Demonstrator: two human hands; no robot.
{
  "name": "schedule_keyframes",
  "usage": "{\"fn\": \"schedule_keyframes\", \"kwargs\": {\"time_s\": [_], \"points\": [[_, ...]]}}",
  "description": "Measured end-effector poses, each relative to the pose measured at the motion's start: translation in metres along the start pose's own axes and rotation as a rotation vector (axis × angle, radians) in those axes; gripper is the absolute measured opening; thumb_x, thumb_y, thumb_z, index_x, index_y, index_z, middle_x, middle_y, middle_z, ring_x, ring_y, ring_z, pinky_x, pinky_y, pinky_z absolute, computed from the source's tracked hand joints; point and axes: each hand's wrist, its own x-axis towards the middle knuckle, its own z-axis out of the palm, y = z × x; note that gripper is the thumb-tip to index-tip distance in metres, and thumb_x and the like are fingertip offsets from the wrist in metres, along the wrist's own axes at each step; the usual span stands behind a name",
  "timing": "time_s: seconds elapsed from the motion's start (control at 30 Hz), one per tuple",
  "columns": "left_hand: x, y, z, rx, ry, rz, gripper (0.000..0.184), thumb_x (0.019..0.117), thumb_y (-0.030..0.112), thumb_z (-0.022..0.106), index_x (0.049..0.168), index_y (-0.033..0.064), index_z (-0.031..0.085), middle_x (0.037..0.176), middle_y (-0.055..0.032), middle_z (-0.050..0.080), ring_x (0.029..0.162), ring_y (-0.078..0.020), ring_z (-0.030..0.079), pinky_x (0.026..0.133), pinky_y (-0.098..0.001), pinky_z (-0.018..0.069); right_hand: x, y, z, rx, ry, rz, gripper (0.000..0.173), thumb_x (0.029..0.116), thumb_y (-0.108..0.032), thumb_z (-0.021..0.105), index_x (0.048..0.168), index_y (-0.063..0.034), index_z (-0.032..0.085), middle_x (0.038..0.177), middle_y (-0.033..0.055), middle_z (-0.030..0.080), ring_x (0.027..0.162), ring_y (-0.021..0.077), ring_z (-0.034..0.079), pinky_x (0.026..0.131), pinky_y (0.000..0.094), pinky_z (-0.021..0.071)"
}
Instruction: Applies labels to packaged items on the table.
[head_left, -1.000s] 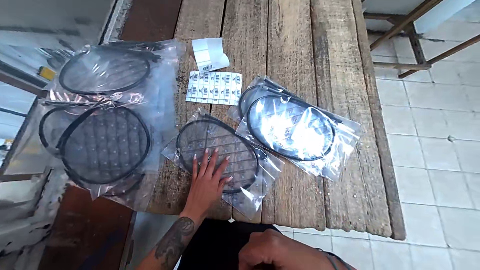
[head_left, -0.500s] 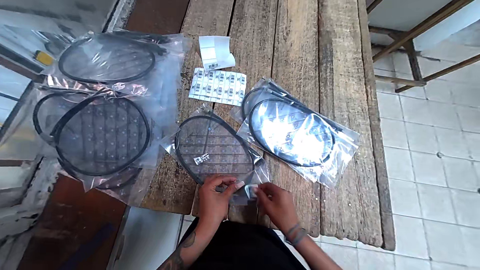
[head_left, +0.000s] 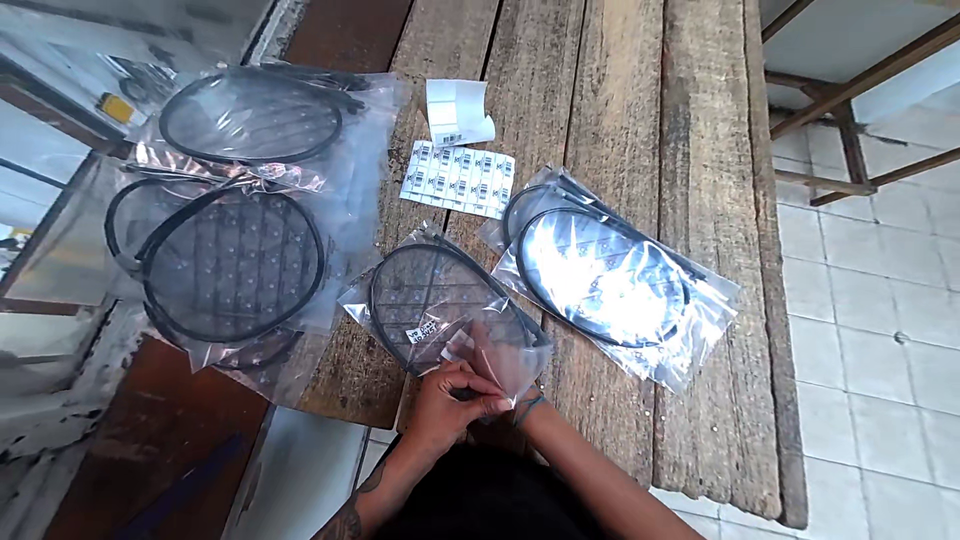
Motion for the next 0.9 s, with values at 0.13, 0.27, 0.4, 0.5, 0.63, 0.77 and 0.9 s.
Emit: {"fn": "schedule_keyframes", "kwargs": {"time_s": [0.13, 0.27, 0.4, 0.5, 0.63, 0.77, 0.9], "points": [[0.002, 0.001, 0.0, 0.006, -0.031, 0.019, 0.01, 0.0781, 0.02, 0.087, 0.085, 0.0144, 0.082, 0.081, 0.0083, 0.07, 0.088, -0.0024, 0.063, 0.087, -0.0229, 0.0504, 0.008, -0.006, -0.005, -0.01, 0.028, 0.023, 0.052, 0.1063, -0.045, 0.05, 0.145, -0.0107, 0.049, 0.094, 0.0231, 0.072, 0.092, 0.0449, 0.071, 0.081, 0.0601, 0.0546], [0.003, 0.01, -0.038, 0.506, 0.086, 0.252, 0.028, 0.0877, 0.039, 0.078, 0.108, 0.0195, 0.079, 0.111, 0.005, 0.072, 0.109, -0.0084, 0.066, 0.097, -0.0325, 0.0561, 0.003, -0.011, -0.003, -0.032, 0.07, 0.078, 0.048, 0.1037, -0.035, 0.056, 0.144, -0.0094, 0.05, 0.091, 0.021, 0.072, 0.089, 0.0422, 0.072, 0.079, 0.0589, 0.0555], [0.017, -0.018, -0.109, 1.351, 0.093, 0.338, 0.093, 0.0906, 0.081, 0.04, 0.161, 0.0204, 0.036, 0.169, -0.0023, 0.026, 0.157, -0.0265, 0.021, 0.123, -0.066, 0.0152, -0.012, 0.017, 0.022, 0.015, 0.418, -0.251, 0.064, 0.092, -0.031, 0.071, 0.145, -0.0023, 0.051, 0.088, 0.0161, 0.074, 0.077, 0.0354, 0.073, 0.071, 0.0543, 0.0588], [0.018, -0.032, -0.115, 1.452, 0.09, 0.328, 0.096, 0.0904, 0.085, 0.031, 0.162, 0.0206, 0.033, 0.171, -0.0035, 0.021, 0.158, -0.0262, 0.019, 0.123, -0.0669, 0.0125, -0.029, 0.072, 0.025, -0.171, 0.504, -0.753, 0.047, 0.0941, -0.02, 0.068, 0.141, -0.0168, 0.062, 0.125, 0.0165, 0.069, 0.11, 0.0313, 0.07, 0.094, 0.0451, 0.0582], [0.018, -0.033, -0.111, 1.401, 0.079, 0.314, 0.095, 0.0906, 0.084, 0.033, 0.162, 0.0221, 0.033, 0.171, -0.0044, 0.023, 0.158, -0.0286, 0.019, 0.123, -0.0675, 0.011, -0.02, 0.08, 0.026, -0.285, 0.289, -0.942, 0.045, 0.1065, -0.021, 0.05, 0.151, -0.0282, 0.05, 0.157, 0.0043, 0.049, 0.149, 0.0239, 0.041, 0.122, 0.0557, 0.0302], [0.015, -0.028, -0.12, 1.4, 0.019, 0.304, 0.101, 0.0861, 0.088, 0.036, 0.163, 0.0225, 0.032, 0.171, -0.0038, 0.02, 0.158, -0.028, 0.017, 0.124, -0.0664, 0.0111, 0.002, 0.069, 0.032, -0.289, 0.487, -0.704, 0.084, 0.0974, -0.071, 0.041, 0.155, -0.0104, 0.045, 0.163, 0.0053, 0.041, 0.152, 0.0188, 0.035, 0.126, 0.0519, 0.0241], [0.017, -0.031, -0.12, 1.386, 0.053, 0.315, 0.1, 0.0866, 0.088, 0.033, 0.161, 0.0216, 0.037, 0.168, -0.0084, 0.028, 0.156, -0.0322, 0.024, 0.122, -0.067, 0.0156, -0.066, 0.069, 0.02, -0.101, 0.517, -0.701, 0.05, 0.1106, -0.04, 0.036, 0.145, -0.0104, 0.057, 0.138, 0.0061, 0.066, 0.13, 0.0195, 0.061, 0.113, 0.0422, 0.0462]]}}
